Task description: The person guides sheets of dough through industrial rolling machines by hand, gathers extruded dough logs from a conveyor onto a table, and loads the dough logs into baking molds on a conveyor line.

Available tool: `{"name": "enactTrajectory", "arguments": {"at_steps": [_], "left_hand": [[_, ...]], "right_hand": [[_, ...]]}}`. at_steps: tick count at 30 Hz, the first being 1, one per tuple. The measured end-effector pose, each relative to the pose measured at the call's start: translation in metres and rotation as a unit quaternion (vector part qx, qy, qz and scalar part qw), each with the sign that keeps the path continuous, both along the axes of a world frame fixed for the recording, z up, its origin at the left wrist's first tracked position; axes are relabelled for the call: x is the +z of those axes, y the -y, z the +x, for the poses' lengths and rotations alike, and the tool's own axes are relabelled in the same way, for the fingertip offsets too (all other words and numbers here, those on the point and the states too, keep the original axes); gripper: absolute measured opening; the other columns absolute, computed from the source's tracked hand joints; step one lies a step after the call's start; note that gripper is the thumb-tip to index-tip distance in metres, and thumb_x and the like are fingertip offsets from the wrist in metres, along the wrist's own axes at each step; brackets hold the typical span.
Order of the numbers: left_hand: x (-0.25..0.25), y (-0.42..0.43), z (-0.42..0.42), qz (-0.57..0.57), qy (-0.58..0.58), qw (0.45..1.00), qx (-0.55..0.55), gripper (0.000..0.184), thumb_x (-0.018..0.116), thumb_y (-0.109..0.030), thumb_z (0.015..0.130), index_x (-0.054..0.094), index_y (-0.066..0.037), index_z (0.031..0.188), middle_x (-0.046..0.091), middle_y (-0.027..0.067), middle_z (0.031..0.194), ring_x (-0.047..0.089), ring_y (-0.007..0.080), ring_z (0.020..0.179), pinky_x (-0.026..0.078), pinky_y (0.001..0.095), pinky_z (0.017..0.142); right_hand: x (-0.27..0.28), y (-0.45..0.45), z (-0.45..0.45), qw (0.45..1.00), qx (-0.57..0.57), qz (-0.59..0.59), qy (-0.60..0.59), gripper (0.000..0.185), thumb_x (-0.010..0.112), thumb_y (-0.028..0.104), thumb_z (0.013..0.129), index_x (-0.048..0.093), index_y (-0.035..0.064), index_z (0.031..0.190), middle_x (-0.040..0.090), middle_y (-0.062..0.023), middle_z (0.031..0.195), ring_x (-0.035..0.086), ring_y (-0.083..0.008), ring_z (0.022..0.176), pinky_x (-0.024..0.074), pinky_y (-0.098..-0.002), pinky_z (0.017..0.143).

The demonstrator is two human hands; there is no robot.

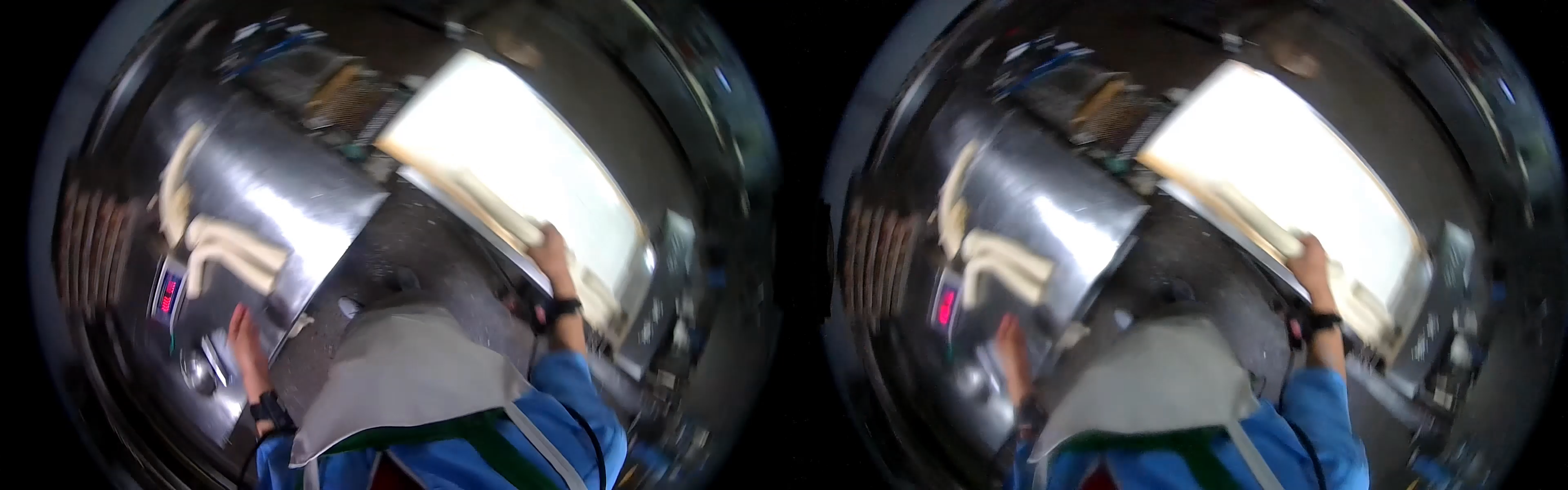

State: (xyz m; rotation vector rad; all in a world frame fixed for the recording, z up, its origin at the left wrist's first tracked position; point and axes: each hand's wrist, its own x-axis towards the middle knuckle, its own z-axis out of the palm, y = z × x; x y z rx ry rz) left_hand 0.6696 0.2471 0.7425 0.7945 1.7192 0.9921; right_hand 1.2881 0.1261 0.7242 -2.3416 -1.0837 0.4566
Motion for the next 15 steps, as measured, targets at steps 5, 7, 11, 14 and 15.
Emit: {"name": "enactTrajectory", "arguments": {"at_steps": [5,7,11,14,15], "left_hand": [[0.018,0.021,-0.017,0.001,0.055,0.99,0.126,0.037,0.065,-0.02,0.088,0.058,-0.009,0.124,0.062,-0.002,0.115,0.054,0.0088,0.106,0.038,0.025,0.091],[0.021,0.041,-0.041,0.009,0.066,0.984,0.166,0.037,0.065,-0.019,0.088,0.058,-0.009,0.124,0.063,-0.0014,0.114,0.054,0.0084,0.104,0.039,0.024,0.089],[0.016,0.078,-0.098,0.064,0.106,0.964,0.237,0.038,0.065,-0.016,0.088,0.057,-0.004,0.123,0.063,0.0024,0.112,0.057,0.009,0.101,0.042,0.0221,0.084],[0.008,0.122,-0.144,0.093,0.101,0.949,0.285,0.038,0.065,-0.014,0.088,0.057,-0.001,0.123,0.063,0.0058,0.111,0.059,0.0109,0.097,0.044,0.0222,0.081],[0.013,0.137,-0.153,0.08,0.081,0.941,0.32,0.038,0.064,-0.013,0.088,0.057,0.0,0.123,0.063,0.0063,0.111,0.06,0.0112,0.096,0.045,0.0218,0.08]], "right_hand": [[0.101,-0.103,-0.086,0.965,0.116,0.049,-0.228,0.034,0.069,0.002,0.056,0.052,0.0035,0.086,0.056,-0.0046,0.077,0.054,-0.0155,0.071,0.0467,-0.0315,0.068],[0.141,-0.135,-0.146,0.946,0.209,0.067,-0.238,0.032,0.065,-0.003,0.061,0.051,0.0034,0.089,0.055,-0.0032,0.079,0.053,-0.0124,0.076,0.0443,-0.026,0.071],[0.194,-0.223,-0.275,0.873,0.375,0.077,-0.302,0.034,0.067,-0.003,0.06,0.052,0.0067,0.089,0.057,-0.001,0.082,0.056,-0.0111,0.08,0.0444,-0.0248,0.075],[0.231,-0.29,-0.383,0.788,0.458,0.094,-0.4,0.037,0.07,-0.001,0.06,0.054,0.0089,0.091,0.059,0.0011,0.085,0.058,-0.0104,0.082,0.0453,-0.0249,0.077],[0.236,-0.314,-0.417,0.767,0.49,0.104,-0.401,0.038,0.071,-0.001,0.06,0.054,0.0086,0.092,0.06,0.0007,0.085,0.058,-0.0104,0.082,0.0452,-0.0247,0.077]]}}
